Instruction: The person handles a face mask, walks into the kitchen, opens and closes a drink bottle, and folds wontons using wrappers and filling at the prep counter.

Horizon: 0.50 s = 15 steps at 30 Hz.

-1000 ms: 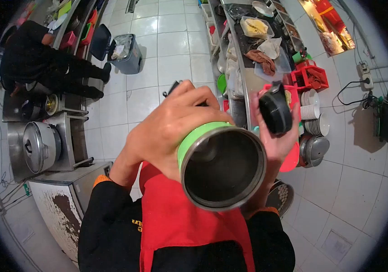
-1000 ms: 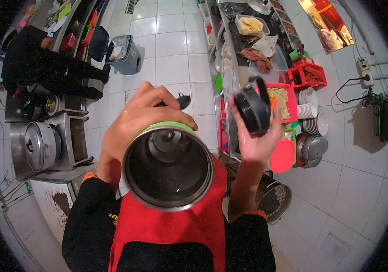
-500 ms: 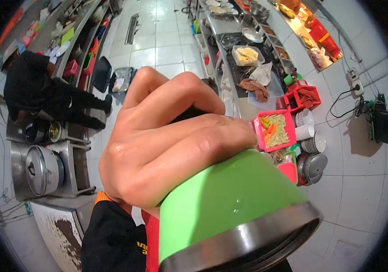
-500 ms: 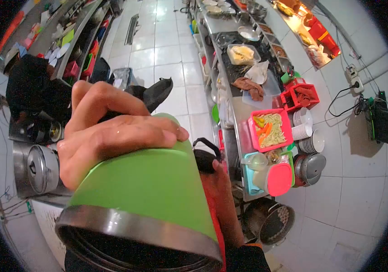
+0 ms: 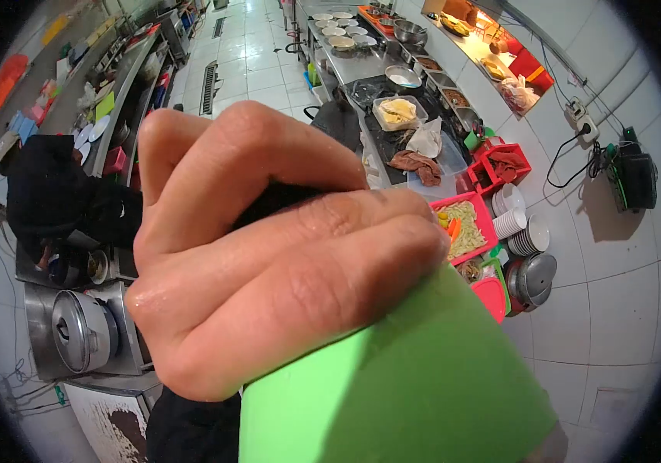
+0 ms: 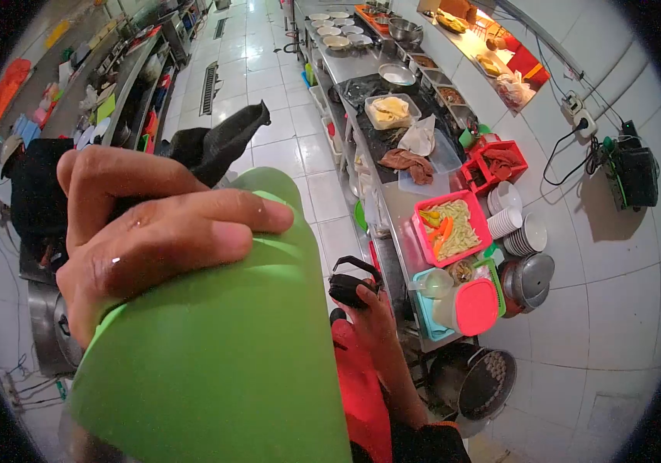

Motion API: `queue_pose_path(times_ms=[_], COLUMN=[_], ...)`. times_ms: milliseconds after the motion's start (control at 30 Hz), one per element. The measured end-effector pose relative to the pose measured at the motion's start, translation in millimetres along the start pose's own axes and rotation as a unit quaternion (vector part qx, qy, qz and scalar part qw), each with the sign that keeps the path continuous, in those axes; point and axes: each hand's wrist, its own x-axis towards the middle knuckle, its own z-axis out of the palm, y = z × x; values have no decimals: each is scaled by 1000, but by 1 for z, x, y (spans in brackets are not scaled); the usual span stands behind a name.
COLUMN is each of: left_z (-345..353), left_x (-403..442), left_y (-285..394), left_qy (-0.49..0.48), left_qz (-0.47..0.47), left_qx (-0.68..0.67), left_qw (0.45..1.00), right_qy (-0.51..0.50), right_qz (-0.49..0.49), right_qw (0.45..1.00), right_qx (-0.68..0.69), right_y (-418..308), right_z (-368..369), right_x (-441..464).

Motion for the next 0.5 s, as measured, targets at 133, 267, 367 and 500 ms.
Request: queue_pose_path(times_ms=[133, 267, 367, 500], left_z=[-1, 1, -3, 5], left_x=[3, 5, 7, 4], left_y=[4, 7, 10, 6], left_qy=[19, 53, 27, 84], left_qz=[0, 7, 12, 20], left_qx=[13, 16, 28, 2], left_qw=[1000, 998, 999, 996], right_qy=[17, -6, 10, 10], right_qz=[4, -11, -15, 2], right_qw=[999, 999, 1000, 1000], right_qx=[-30, -32, -21, -15], right_y=[-5, 0, 0, -1], right_z=[-1, -7, -7, -7], right_x=[-2, 5, 3, 3])
